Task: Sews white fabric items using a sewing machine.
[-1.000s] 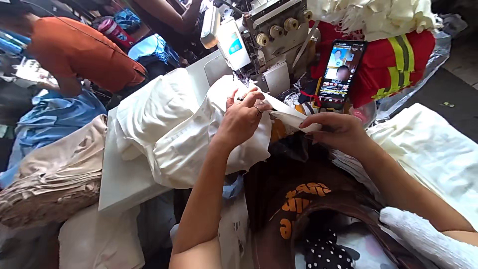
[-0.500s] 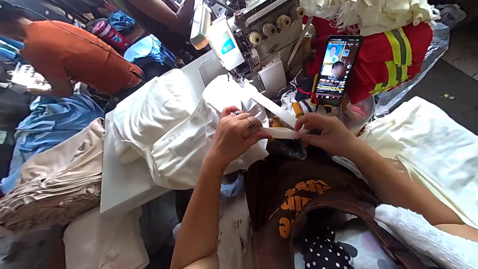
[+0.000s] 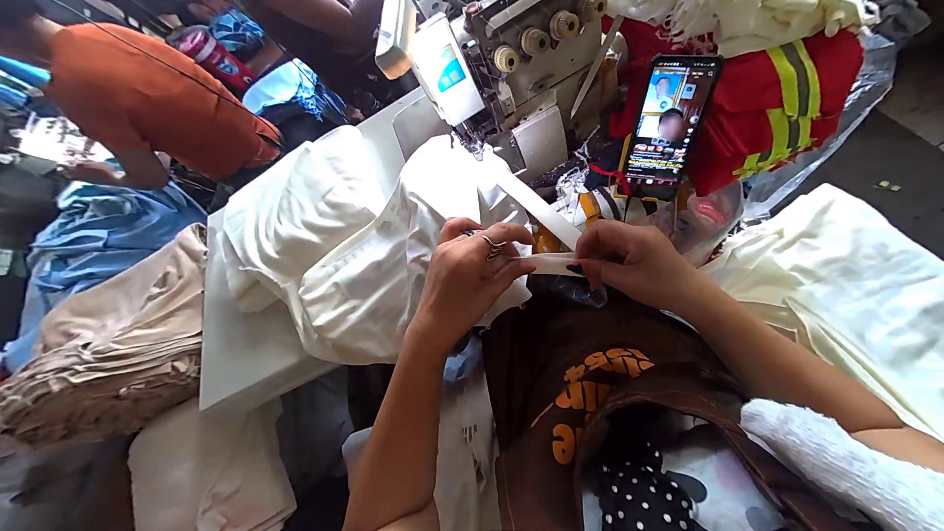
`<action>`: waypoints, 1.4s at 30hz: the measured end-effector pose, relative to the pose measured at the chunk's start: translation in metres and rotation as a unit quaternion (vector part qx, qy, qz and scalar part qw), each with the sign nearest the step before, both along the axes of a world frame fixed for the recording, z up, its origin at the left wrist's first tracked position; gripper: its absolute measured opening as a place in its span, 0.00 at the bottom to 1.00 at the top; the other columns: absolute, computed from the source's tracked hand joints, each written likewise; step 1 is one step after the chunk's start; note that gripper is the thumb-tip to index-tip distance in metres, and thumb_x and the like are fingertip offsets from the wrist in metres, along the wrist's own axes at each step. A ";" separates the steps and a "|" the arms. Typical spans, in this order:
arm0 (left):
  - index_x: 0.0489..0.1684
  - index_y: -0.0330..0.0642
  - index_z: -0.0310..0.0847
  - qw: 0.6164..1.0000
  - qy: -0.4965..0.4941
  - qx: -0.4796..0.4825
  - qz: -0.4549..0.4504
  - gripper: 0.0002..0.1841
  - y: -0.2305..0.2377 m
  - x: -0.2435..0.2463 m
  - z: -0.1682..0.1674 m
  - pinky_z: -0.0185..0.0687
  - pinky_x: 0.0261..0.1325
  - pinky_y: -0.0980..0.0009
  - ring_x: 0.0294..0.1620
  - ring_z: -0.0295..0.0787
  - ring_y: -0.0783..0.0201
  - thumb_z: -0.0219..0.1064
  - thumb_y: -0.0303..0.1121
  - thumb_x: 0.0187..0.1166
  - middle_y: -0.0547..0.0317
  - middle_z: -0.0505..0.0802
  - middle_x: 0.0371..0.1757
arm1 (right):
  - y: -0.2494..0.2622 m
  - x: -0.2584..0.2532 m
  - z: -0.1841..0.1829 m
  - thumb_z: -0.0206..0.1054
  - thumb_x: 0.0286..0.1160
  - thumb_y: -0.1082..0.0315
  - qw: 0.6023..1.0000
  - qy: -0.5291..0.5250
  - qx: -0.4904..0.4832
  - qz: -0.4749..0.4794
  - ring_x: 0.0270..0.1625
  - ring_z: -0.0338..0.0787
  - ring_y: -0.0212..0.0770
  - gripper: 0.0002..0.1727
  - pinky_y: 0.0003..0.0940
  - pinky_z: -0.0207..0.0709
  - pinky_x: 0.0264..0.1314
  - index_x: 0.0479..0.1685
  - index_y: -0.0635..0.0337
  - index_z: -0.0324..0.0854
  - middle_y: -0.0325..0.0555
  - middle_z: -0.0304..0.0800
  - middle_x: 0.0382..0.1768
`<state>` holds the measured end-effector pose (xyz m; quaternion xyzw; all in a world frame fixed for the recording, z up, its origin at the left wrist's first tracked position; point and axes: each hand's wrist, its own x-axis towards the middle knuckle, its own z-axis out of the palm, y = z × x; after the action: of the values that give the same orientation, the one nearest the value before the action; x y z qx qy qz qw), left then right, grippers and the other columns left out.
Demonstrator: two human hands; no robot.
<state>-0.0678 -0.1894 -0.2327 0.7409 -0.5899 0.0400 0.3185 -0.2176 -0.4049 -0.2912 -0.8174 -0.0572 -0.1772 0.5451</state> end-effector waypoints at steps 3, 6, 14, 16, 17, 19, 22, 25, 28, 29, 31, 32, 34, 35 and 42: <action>0.54 0.43 0.88 1.000 0.017 -0.006 0.010 0.16 0.002 -0.001 0.001 0.69 0.75 0.58 0.42 0.89 0.75 0.80 0.34 0.69 0.69 0.95 0.35 | 0.003 0.001 0.003 0.68 0.76 0.69 1.000 0.015 -0.012 -0.010 0.24 0.86 0.25 0.04 0.23 0.85 0.28 0.42 0.59 0.83 0.35 0.87 0.25; 0.57 0.44 0.86 1.000 0.008 0.022 0.017 0.20 0.006 -0.013 0.008 0.71 0.73 0.55 0.40 0.88 0.73 0.81 0.39 0.69 0.68 0.94 0.35 | 0.012 0.004 0.008 0.68 0.77 0.70 0.999 0.018 -0.032 0.008 0.25 0.87 0.27 0.04 0.25 0.86 0.30 0.43 0.60 0.82 0.37 0.87 0.25; 0.49 0.51 0.86 0.987 0.035 -0.076 0.140 0.08 0.070 -0.059 0.045 0.78 0.67 0.71 0.48 0.88 0.77 0.75 0.34 0.76 0.71 0.94 0.43 | 0.049 0.080 0.015 0.69 0.80 0.69 0.954 -0.223 -0.108 0.169 0.51 0.94 0.37 0.06 0.34 0.88 0.51 0.46 0.61 0.89 0.46 0.95 0.50; 0.49 0.48 0.84 0.971 0.040 -0.113 0.208 0.10 0.094 -0.051 0.041 0.86 0.59 0.79 0.50 0.89 0.78 0.76 0.33 0.73 0.71 0.94 0.44 | 0.046 0.118 0.005 0.74 0.74 0.70 0.958 -0.234 -0.101 0.130 0.51 0.94 0.39 0.04 0.38 0.89 0.51 0.42 0.61 0.90 0.46 0.94 0.49; 0.50 0.43 0.84 0.961 0.030 -0.112 0.249 0.12 0.102 -0.046 0.036 0.86 0.57 0.80 0.49 0.89 0.78 0.76 0.33 0.72 0.68 0.94 0.44 | 0.041 0.135 0.001 0.75 0.73 0.70 0.961 -0.234 -0.090 0.116 0.50 0.94 0.40 0.05 0.40 0.89 0.51 0.40 0.62 0.90 0.48 0.94 0.47; 0.52 0.37 0.89 0.939 0.007 -0.076 0.336 0.20 0.111 -0.035 0.023 0.83 0.56 0.75 0.47 0.87 0.72 0.79 0.43 0.70 0.59 0.94 0.43 | 0.033 0.158 0.000 0.73 0.77 0.66 0.965 -0.230 -0.082 0.098 0.43 0.92 0.39 0.08 0.38 0.86 0.49 0.38 0.63 0.89 0.47 0.93 0.39; 0.46 0.39 0.93 0.916 -0.017 -0.039 0.398 0.26 0.111 -0.026 0.006 0.79 0.62 0.58 0.48 0.90 0.61 0.79 0.55 0.67 0.55 0.97 0.41 | 0.037 0.168 0.006 0.72 0.78 0.62 0.967 -0.222 -0.089 0.087 0.31 0.85 0.36 0.12 0.34 0.80 0.37 0.35 0.63 0.89 0.45 0.89 0.29; 0.39 0.40 0.94 0.911 -0.027 -0.042 0.410 0.23 0.105 -0.021 0.002 0.77 0.65 0.57 0.46 0.90 0.63 0.80 0.54 0.67 0.58 0.96 0.38 | 0.042 0.169 0.006 0.72 0.78 0.61 0.970 -0.209 -0.104 0.069 0.27 0.84 0.36 0.13 0.35 0.77 0.32 0.33 0.62 0.88 0.45 0.87 0.25; 0.34 0.43 0.93 0.912 -0.021 -0.053 0.407 0.15 0.101 -0.019 0.003 0.76 0.65 0.61 0.44 0.88 0.69 0.80 0.47 0.68 0.63 0.94 0.35 | 0.041 0.166 0.006 0.73 0.78 0.61 0.973 -0.197 -0.100 0.069 0.27 0.82 0.34 0.12 0.33 0.76 0.32 0.36 0.62 0.87 0.44 0.87 0.26; 0.34 0.44 0.93 0.916 -0.020 -0.061 0.395 0.13 0.100 -0.020 0.004 0.75 0.66 0.63 0.44 0.88 0.70 0.80 0.45 0.69 0.65 0.94 0.35 | 0.041 0.164 0.008 0.73 0.78 0.61 0.973 -0.195 -0.097 0.075 0.28 0.83 0.35 0.11 0.33 0.77 0.32 0.39 0.62 0.88 0.43 0.88 0.28; 0.33 0.47 0.93 0.935 -0.019 -0.085 0.343 0.11 0.096 -0.024 0.009 0.75 0.66 0.66 0.42 0.87 0.73 0.80 0.43 0.70 0.67 0.94 0.33 | 0.039 0.152 0.015 0.72 0.77 0.62 0.969 -0.193 -0.109 0.106 0.35 0.88 0.36 0.09 0.37 0.83 0.39 0.43 0.59 0.91 0.43 0.91 0.34; 0.34 0.48 0.93 0.950 -0.016 -0.094 0.299 0.10 0.092 -0.027 0.014 0.74 0.67 0.66 0.41 0.86 0.75 0.80 0.43 0.71 0.68 0.93 0.33 | 0.040 0.141 0.021 0.72 0.76 0.62 0.966 -0.192 -0.119 0.126 0.39 0.89 0.35 0.08 0.36 0.85 0.42 0.41 0.56 0.92 0.41 0.91 0.38; 0.37 0.51 0.91 0.976 -0.009 -0.097 0.195 0.08 0.079 -0.029 0.025 0.71 0.69 0.64 0.41 0.85 0.77 0.78 0.43 0.75 0.70 0.92 0.33 | 0.044 0.107 0.035 0.73 0.75 0.62 0.960 -0.182 -0.112 0.180 0.44 0.89 0.32 0.08 0.29 0.85 0.45 0.38 0.55 0.94 0.41 0.90 0.43; 0.37 0.52 0.90 0.985 0.000 -0.095 0.143 0.08 0.070 -0.026 0.028 0.68 0.71 0.64 0.43 0.85 0.78 0.76 0.44 0.77 0.70 0.92 0.34 | 0.044 0.087 0.041 0.71 0.78 0.62 0.958 -0.169 -0.100 0.209 0.46 0.88 0.31 0.09 0.27 0.84 0.47 0.39 0.57 0.93 0.42 0.90 0.45; 0.39 0.42 0.89 0.999 -0.048 -0.007 0.015 0.12 -0.009 0.070 0.000 0.76 0.67 0.51 0.58 0.90 0.58 0.68 0.41 0.82 0.54 0.94 0.51 | 0.013 -0.001 0.052 0.60 0.89 0.61 0.970 -0.132 -0.075 0.189 0.52 0.84 0.29 0.15 0.19 0.79 0.53 0.40 0.60 0.88 0.45 0.85 0.47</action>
<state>0.0022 -0.1980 -0.2322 0.7448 -0.5930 0.0839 0.2944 -0.2183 -0.3914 -0.2391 -0.7997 -0.2950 -0.1730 0.4935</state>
